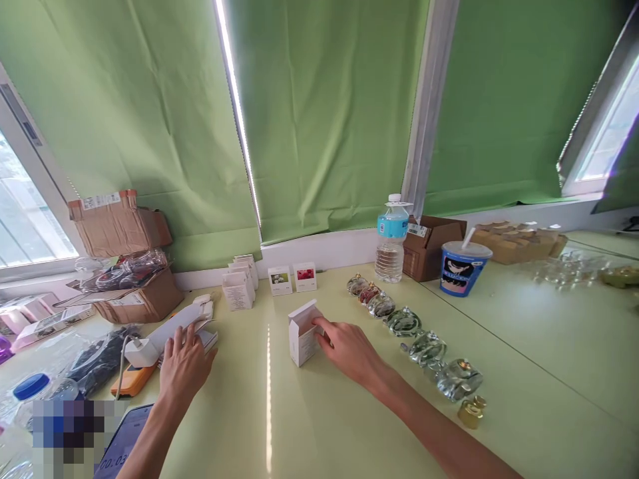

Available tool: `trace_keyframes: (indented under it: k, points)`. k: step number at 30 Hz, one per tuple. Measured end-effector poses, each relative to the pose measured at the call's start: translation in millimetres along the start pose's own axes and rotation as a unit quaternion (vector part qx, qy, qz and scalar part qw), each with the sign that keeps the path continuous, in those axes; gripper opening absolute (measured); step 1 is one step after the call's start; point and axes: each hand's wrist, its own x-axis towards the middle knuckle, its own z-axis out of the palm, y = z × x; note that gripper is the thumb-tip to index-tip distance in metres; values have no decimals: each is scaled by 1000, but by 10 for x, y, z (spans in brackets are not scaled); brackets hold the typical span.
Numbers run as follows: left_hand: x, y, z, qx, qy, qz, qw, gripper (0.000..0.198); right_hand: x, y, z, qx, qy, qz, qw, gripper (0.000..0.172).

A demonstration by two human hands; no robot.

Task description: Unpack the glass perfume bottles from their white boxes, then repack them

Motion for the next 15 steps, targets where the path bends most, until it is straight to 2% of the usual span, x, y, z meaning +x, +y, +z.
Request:
trace_keyframes:
  k: [7, 15]
  points:
    - [-16, -75, 89, -54, 39, 99, 993, 38, -6, -5, -20, 4, -5, -3, 1000, 24]
    - [-9, -121, 165, -80, 67, 81, 991, 36, -13, 2, -35, 2, -4, -4, 1000, 25]
